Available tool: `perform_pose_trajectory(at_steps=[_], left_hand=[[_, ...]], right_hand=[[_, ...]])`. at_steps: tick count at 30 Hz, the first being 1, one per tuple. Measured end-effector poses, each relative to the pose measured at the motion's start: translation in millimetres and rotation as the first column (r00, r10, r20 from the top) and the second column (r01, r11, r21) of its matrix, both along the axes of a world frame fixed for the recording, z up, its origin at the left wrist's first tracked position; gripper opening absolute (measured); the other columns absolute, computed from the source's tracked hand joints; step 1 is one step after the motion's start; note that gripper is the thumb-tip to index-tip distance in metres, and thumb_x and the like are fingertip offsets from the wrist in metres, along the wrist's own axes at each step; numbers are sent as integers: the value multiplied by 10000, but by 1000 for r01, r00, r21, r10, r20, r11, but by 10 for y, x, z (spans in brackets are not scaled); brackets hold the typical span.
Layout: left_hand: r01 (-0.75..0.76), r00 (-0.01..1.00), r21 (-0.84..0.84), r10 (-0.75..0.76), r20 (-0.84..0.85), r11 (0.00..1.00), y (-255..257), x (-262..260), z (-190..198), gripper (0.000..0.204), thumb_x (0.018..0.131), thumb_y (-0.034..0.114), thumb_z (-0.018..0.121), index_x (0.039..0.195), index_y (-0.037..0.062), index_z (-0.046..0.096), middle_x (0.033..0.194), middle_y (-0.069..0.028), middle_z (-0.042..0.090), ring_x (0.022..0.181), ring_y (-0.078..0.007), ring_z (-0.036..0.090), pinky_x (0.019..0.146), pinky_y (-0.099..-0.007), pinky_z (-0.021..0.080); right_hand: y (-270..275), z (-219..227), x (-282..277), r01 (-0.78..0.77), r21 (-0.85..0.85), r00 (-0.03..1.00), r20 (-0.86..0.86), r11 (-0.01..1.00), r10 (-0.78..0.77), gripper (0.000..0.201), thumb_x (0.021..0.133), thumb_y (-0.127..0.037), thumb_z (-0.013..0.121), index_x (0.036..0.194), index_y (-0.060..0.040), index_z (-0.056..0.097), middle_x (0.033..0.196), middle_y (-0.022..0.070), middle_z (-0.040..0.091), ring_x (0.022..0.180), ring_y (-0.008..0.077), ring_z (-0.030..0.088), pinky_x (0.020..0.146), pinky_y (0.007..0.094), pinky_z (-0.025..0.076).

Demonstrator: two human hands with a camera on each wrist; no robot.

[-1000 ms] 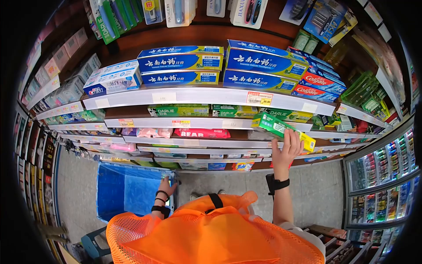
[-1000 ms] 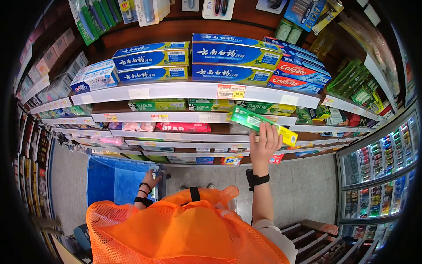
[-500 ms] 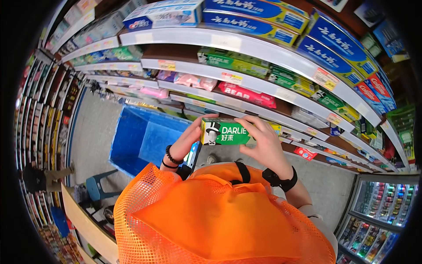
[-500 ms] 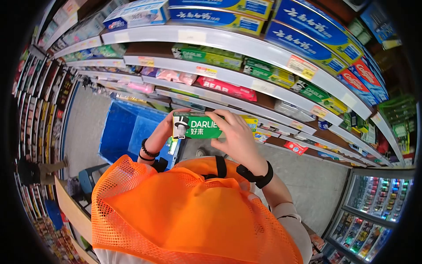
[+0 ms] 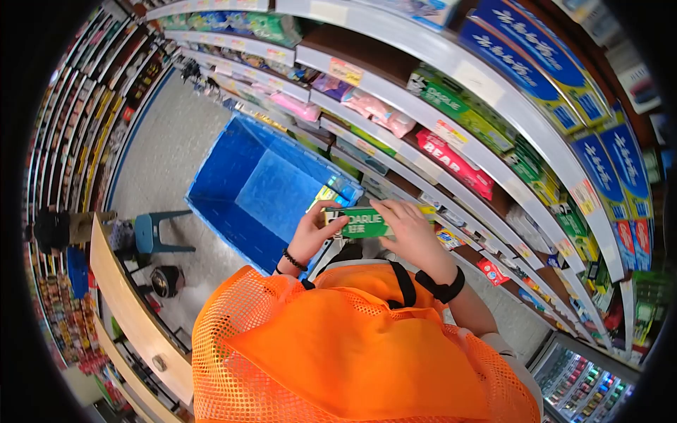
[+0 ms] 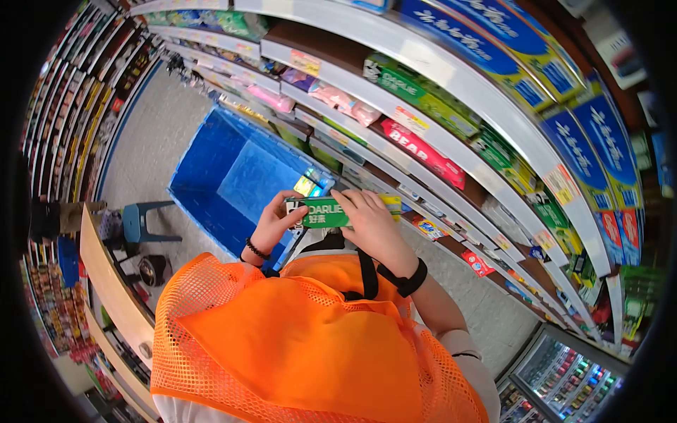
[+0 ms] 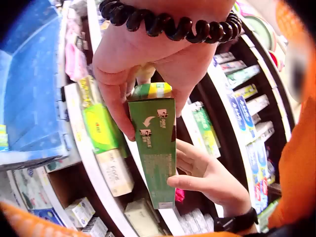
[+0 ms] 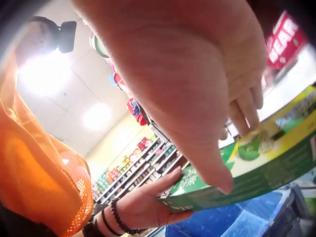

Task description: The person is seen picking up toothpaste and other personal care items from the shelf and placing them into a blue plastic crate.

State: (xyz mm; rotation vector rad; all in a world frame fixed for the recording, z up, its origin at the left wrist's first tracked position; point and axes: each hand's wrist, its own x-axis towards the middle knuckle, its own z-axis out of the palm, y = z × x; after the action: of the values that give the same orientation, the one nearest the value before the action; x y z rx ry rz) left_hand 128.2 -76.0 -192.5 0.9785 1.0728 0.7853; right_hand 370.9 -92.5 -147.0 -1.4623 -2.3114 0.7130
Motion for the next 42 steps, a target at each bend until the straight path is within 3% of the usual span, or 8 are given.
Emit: perform_pose_trajectory(at_steps=[9,16,22,29,35,38,40,42], left_hand=[[-652,758,-276,603,-249,706,-337,-1525,-1251,328,885,261,682,1155,99,591,1007,-63,635,863,-152,644,676,-314,585],[-777,625,-214,685,-374,592,95,-2066,-2878,326,885,299,678,1153,135,589,992,-18,619,842,-144,626,667,-330,572],[-728,680,-292,595,-430,620,469,-2055,-4069,341,871,315,696,1146,147,584,993,-43,621,844,-153,631,654,-321,571],[-607,783,-494,574,-239,623,491,-2167,-4615,343,889,312,675,1191,212,549,1080,-15,599,982,-172,598,811,-376,536],[-548,832,-523,364,-417,652,430,-2221,-5125,389,855,277,701,1220,246,573,1068,-21,607,985,-171,591,812,-433,519],[-404,665,-220,120,-737,888,435,-2141,-5460,528,784,302,755,1270,247,557,1131,-65,609,1034,-214,594,855,-426,507],[-204,370,56,130,-920,977,624,-1765,-5150,614,704,290,797,1268,215,566,1272,-136,545,1171,-287,532,976,-547,419],[-225,383,-72,21,-923,972,789,-1533,-4965,649,701,279,793,1295,241,535,1323,-99,506,1219,-297,484,988,-594,376]], right_hand=[[447,-1302,-666,151,-100,987,73,983,-144,841,800,-295,707,1439,11,254,1448,270,292,1357,404,289,1110,466,267],[806,-2390,-1156,369,-11,927,79,929,-367,782,836,-273,682,1410,53,264,1435,262,286,1323,434,296,1096,494,282],[843,-2614,-1205,452,84,887,64,888,-458,635,808,-118,651,1349,43,361,1339,213,384,1230,391,392,1023,472,384],[887,-2739,-1181,469,118,879,39,875,-476,576,804,-76,625,1323,38,402,1306,195,424,1185,374,437,981,468,406],[904,-2806,-1159,484,123,872,22,867,-490,561,800,-80,620,1314,27,424,1298,179,440,1181,364,445,962,468,401],[915,-2841,-1146,492,124,868,16,862,-497,558,795,-81,622,1310,22,434,1299,173,444,1179,362,446,960,467,396],[919,-2862,-1137,495,120,866,16,861,-500,556,792,-80,622,1308,20,438,1300,171,445,1177,361,445,961,466,393],[921,-2880,-1134,497,121,866,2,860,-500,558,789,-78,621,1307,18,438,1299,170,442,1175,361,442,969,469,389]])
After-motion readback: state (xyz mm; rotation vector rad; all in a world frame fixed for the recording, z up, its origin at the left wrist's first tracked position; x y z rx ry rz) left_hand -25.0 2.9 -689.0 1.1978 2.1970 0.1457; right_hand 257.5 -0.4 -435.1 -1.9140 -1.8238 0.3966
